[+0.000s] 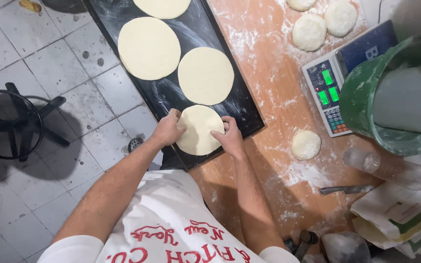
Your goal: Using a dough sheeter machine to flatten dough balls and placing the resulting circles onto a baking tray.
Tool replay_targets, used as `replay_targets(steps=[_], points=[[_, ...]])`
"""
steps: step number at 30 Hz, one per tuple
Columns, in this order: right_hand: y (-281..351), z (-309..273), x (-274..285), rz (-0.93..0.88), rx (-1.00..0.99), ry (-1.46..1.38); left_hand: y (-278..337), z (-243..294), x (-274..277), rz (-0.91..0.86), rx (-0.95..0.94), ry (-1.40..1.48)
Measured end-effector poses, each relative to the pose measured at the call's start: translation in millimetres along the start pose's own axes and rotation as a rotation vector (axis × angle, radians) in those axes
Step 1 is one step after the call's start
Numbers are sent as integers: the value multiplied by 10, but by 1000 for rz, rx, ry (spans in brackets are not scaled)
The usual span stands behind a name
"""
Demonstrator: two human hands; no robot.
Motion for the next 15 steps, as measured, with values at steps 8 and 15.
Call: replay_targets(steps=[8,15], points=[[427,-617,65,224,231,530,243,351,143,62,-173,-115],[547,-620,-548,96,651,986,580,541,-139,19,-669,-581]])
Point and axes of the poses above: each hand's wrist, its own y-axis away from the middle knuckle, its own x-axis out of the back of the hand, z = x × y, the point moved 7 cm from there along -y, towards the middle knuckle, and after that the axes turned 7 degrees about -x, right-handed, at the moved point
